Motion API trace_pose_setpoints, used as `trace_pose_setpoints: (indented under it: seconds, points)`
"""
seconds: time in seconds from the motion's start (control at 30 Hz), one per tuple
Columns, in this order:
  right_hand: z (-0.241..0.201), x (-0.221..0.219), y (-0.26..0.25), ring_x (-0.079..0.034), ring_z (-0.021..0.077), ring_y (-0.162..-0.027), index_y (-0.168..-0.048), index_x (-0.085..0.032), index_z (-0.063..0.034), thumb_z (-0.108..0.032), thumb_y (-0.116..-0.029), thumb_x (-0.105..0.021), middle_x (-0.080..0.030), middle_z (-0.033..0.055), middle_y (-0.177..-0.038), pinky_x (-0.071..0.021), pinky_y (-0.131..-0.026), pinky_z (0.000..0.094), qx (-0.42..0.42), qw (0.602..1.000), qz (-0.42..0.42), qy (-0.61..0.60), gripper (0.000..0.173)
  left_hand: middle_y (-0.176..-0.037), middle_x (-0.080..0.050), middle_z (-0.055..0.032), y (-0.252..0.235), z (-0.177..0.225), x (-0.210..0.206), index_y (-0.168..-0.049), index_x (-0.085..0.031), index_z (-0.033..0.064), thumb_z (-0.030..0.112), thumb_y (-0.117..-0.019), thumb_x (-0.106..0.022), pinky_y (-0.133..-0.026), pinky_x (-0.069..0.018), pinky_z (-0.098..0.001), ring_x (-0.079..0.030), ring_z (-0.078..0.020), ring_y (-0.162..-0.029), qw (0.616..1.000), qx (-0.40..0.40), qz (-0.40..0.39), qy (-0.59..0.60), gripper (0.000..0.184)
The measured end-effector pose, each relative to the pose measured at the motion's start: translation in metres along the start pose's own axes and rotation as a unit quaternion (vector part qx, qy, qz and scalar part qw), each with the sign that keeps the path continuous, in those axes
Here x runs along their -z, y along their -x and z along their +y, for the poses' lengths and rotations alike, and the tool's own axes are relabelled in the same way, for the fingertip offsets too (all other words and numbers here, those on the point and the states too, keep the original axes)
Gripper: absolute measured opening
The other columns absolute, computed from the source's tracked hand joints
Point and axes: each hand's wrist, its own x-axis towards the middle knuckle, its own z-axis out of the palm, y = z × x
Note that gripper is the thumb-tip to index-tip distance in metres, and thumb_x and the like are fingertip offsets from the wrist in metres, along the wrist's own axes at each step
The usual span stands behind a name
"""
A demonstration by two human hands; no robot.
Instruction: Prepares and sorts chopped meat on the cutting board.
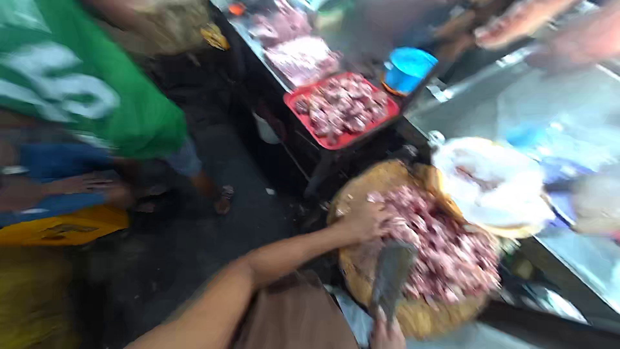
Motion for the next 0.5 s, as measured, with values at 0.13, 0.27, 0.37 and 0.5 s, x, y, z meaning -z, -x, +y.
trace_pose_setpoints:
  seconds: [0.13,0.27,0.37,0.5]
  points:
    - [0.002,-0.001,-0.007,-0.064,0.0248,-0.060,-0.110,-0.070,-0.0034,-0.044,-0.1057,-0.050,-0.065,0.0096,-0.069,-0.0568,-0.062,0.0523,-0.029,0.999,0.039,-0.013,0.045,-0.141,-0.061,-0.0136,0.048,-0.008,-0.061,-0.142,-0.060,0.0186,0.042,-0.0931,-0.072,-0.110,-0.0465,-0.0546,-0.057,-0.0331,-0.131,0.997,-0.007,-0.075,-0.004,0.056]
    - [-0.035,0.033,-0.004,-0.061,0.0170,-0.052,-0.099,-0.070,-0.0068,-0.041,-0.1047,-0.053,-0.062,0.0023,-0.063,-0.0561,-0.052,0.0429,0.056,0.989,0.140,-0.010,0.039,-0.128,-0.068,-0.0081,0.084,-0.033,-0.083,-0.126,-0.069,0.0146,0.037,-0.1011,-0.062,-0.107,-0.0506,-0.0416,-0.062,-0.0220,-0.124,0.993,-0.008,0.083,0.087,0.035]
    - [-0.095,0.066,0.008,-0.059,0.0072,-0.050,-0.100,-0.065,-0.0042,-0.026,-0.1072,-0.052,-0.059,-0.0042,-0.062,-0.0557,-0.047,0.0275,0.229,0.923,0.276,-0.141,0.026,-0.126,-0.069,-0.0111,0.095,-0.040,-0.090,-0.123,-0.071,0.0109,0.027,-0.1013,-0.063,-0.106,-0.0529,-0.0367,-0.065,-0.0194,-0.121,0.985,-0.044,0.106,0.131,0.028]
    - [-0.151,0.075,0.005,-0.056,0.0030,-0.051,-0.100,-0.054,-0.0232,-0.041,-0.1108,-0.041,-0.054,-0.0126,-0.062,-0.0538,-0.050,0.0233,0.385,0.799,0.348,-0.305,0.025,-0.121,-0.071,-0.0130,0.088,-0.006,-0.070,-0.114,-0.074,0.0064,0.018,-0.0956,-0.069,-0.103,-0.0536,-0.0367,-0.067,-0.0217,-0.116,0.987,0.009,0.063,0.150,0.022]
